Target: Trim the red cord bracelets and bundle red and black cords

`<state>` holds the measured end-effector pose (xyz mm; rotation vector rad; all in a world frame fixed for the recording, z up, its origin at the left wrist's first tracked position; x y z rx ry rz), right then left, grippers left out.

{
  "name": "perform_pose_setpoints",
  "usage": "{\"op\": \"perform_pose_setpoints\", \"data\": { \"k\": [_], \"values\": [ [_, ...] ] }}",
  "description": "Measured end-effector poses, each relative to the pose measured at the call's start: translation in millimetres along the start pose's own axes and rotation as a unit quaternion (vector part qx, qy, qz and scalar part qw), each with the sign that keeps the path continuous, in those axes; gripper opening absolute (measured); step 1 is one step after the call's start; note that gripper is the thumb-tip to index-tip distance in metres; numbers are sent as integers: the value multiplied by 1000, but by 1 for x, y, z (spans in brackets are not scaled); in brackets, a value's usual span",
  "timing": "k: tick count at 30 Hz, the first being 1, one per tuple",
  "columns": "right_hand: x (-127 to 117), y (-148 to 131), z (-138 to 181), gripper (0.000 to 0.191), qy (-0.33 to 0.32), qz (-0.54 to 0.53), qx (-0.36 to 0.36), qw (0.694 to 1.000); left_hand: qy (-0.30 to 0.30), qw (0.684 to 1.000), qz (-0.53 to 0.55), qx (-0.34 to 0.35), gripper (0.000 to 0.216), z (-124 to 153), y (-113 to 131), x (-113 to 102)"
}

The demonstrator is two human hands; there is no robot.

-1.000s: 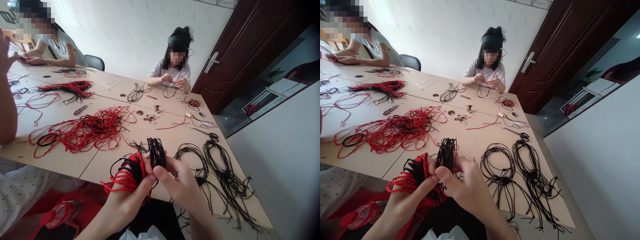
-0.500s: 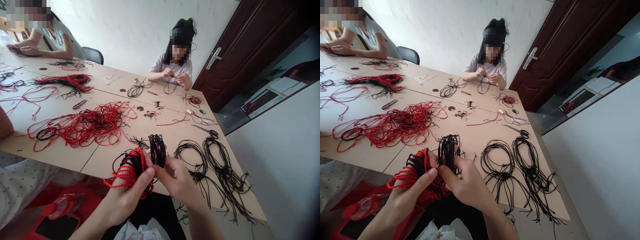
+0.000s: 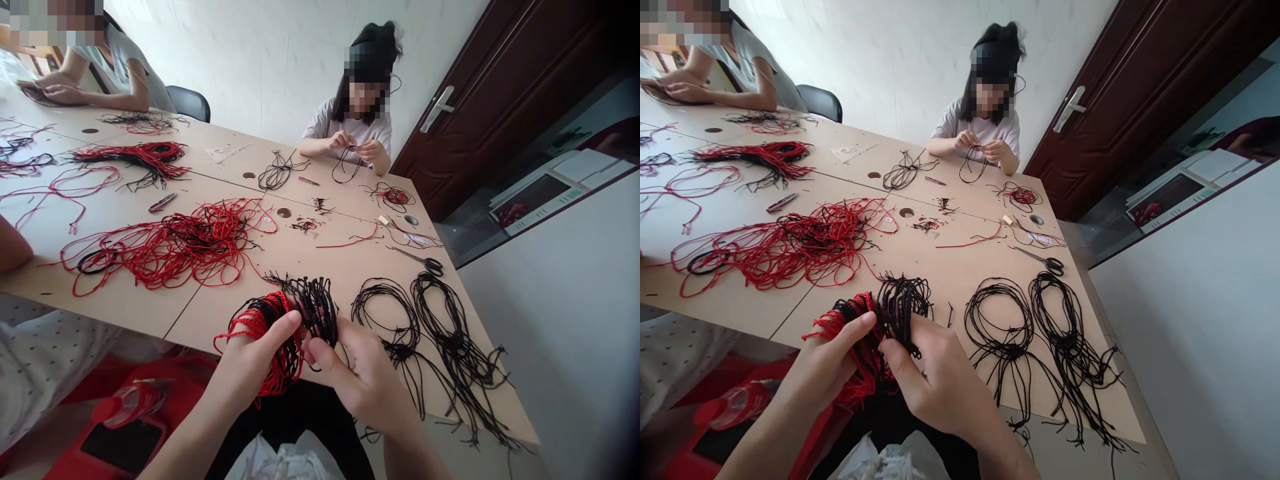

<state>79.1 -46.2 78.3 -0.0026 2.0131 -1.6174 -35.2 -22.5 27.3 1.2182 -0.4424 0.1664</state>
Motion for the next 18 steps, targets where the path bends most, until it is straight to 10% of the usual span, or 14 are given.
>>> {"op": "perform_pose_setpoints", "data": {
  "k": [18],
  "values": [
    [-4,15,6,24,31,-103,87,990,28,996,-71,46,19,5,8,-2]
  ]
}}
Point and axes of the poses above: each hand's wrist, its own z-axis away from the middle knuckle, its own x-axis out of the palm, y = z × x, the point moved 8 cm from there along -z, towards the middle knuckle, and after that the axes turned 6 degrees about -y, right-handed, at the moved point
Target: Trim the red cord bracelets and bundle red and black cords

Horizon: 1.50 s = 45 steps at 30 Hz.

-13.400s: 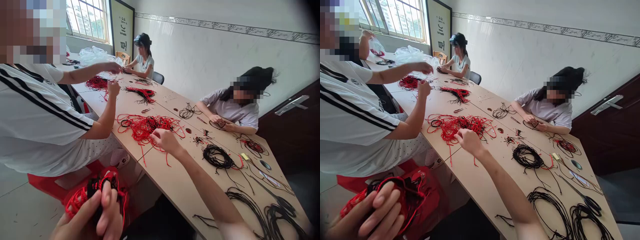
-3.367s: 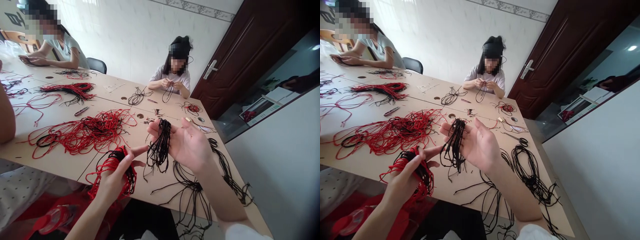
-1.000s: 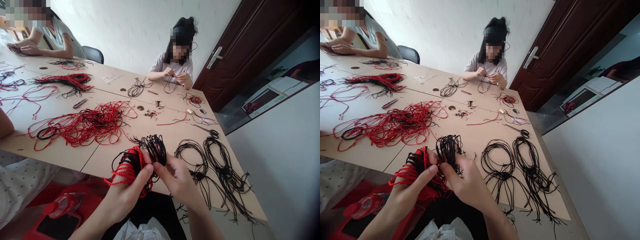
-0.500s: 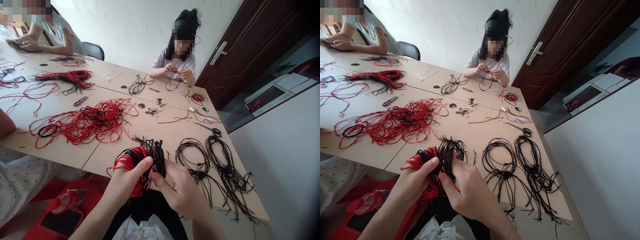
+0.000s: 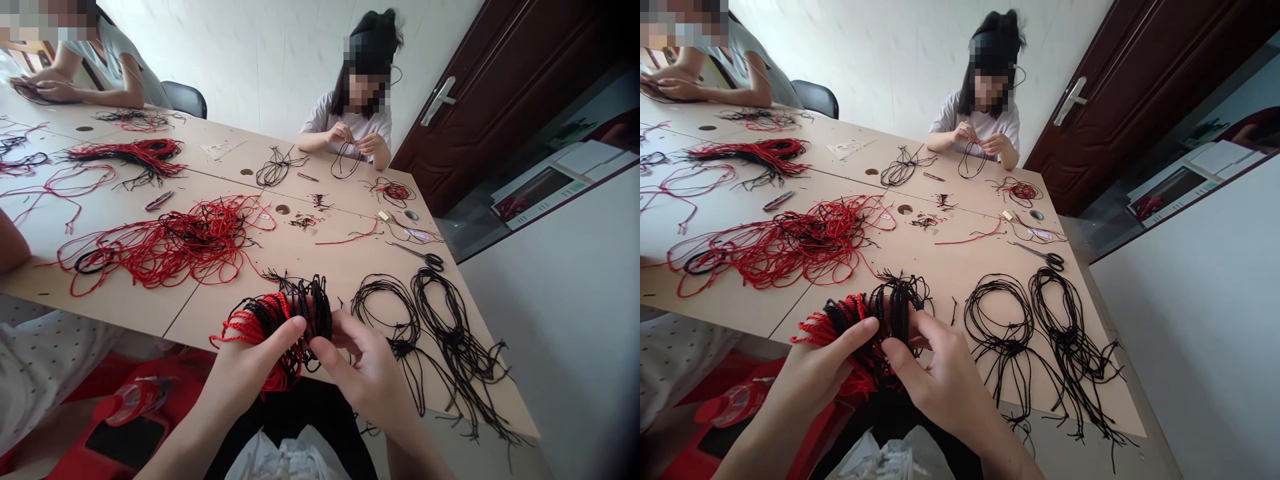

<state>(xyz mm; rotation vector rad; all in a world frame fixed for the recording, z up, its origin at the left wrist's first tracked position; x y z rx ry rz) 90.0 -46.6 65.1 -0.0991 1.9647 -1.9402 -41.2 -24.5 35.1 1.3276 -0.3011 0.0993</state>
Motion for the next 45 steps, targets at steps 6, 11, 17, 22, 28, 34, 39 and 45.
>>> {"op": "perform_pose_setpoints", "data": {
  "k": [6,11,17,22,28,34,39,45],
  "values": [
    [-6,9,-1,23,49,-39,4,998,-14,1000,-15,20,17,-1,7,4],
    [-6,13,-3,17,58,-68,0,996,-12,1000,-12,20,20,0,8,4],
    [-4,14,-4,16,58,-44,2,997,-15,999,-28,37,16,-1,9,6],
    [-5,13,-4,16,65,-26,-13,997,-2,996,-75,55,11,-2,11,4],
    [-4,13,-2,16,62,-25,-10,998,4,995,-83,63,9,-2,12,2],
    [-7,12,-1,22,74,10,1,997,2,992,-107,65,22,-3,16,5],
    [-7,8,0,19,71,18,0,997,13,992,-110,56,24,-3,14,1],
    [-8,15,2,23,71,-23,22,997,33,992,-102,60,22,-4,12,-3]
  ]
}}
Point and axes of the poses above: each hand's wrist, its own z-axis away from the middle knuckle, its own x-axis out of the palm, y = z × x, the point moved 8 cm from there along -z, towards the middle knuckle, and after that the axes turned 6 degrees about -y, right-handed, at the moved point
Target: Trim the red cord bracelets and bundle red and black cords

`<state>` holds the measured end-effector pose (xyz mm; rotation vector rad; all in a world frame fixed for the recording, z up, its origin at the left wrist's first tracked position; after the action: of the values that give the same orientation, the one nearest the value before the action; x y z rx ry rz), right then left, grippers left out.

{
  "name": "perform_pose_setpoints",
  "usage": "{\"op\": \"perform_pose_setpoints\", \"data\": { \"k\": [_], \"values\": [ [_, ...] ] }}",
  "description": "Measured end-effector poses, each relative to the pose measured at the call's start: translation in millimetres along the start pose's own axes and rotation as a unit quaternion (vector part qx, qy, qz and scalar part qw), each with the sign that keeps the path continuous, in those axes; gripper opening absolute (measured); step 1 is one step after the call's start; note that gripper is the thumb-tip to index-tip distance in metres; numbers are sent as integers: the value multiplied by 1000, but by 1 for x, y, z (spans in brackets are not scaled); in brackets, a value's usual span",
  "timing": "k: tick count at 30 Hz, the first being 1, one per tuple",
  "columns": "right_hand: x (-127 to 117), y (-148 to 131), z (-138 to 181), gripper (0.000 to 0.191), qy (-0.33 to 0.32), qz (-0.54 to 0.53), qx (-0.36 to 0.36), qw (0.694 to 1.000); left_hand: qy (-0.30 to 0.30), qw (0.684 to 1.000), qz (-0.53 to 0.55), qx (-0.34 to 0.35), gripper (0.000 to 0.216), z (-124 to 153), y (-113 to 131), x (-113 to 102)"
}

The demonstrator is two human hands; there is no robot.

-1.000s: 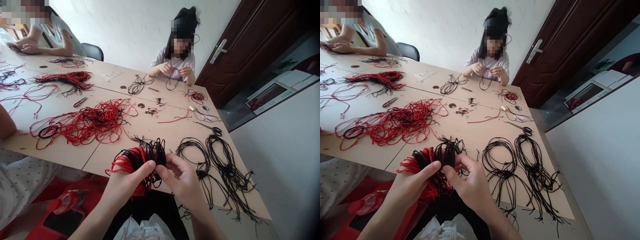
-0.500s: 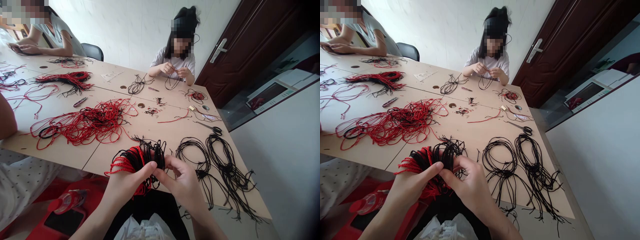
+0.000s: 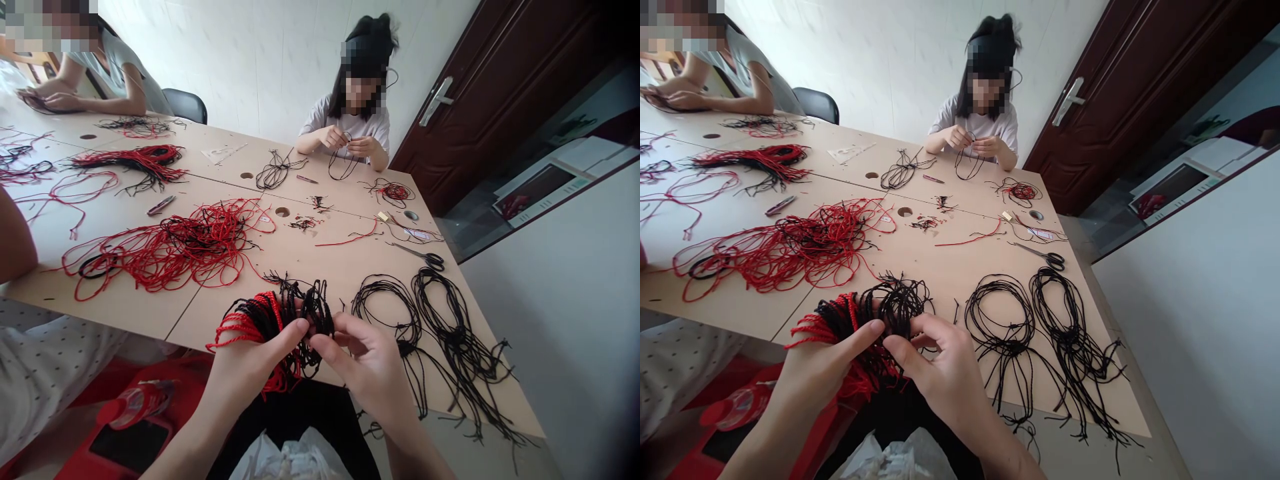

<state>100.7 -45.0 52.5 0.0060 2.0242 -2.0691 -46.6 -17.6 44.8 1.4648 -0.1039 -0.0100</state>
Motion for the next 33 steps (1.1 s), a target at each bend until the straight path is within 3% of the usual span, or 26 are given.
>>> {"op": "perform_pose_setpoints", "data": {
  "k": [6,12,20,26,33],
  "values": [
    [0,4,-1,27,3,-26,12,1000,-1,1000,-1,7,17,1,0,1],
    [1,4,1,27,5,-18,9,1000,0,1000,16,-21,25,3,-2,2],
    [-1,-2,1,20,22,35,-10,999,-8,1000,20,-17,24,2,-4,3],
    [-1,-9,-2,14,13,55,-29,998,-11,997,60,-39,17,5,-6,6],
    [-1,-5,-4,24,3,65,-20,998,-14,987,147,-67,26,11,-12,6]
  ]
}}
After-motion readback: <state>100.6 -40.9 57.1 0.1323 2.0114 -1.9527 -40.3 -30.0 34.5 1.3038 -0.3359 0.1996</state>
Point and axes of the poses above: each hand's wrist, its own z-axis away from the middle knuckle, its own x-axis out of the palm, y = z × x, the point moved 8 cm from there along -z, towards the middle knuckle, and after that the axes turned 6 degrees about -y, right-handed, at the moved point
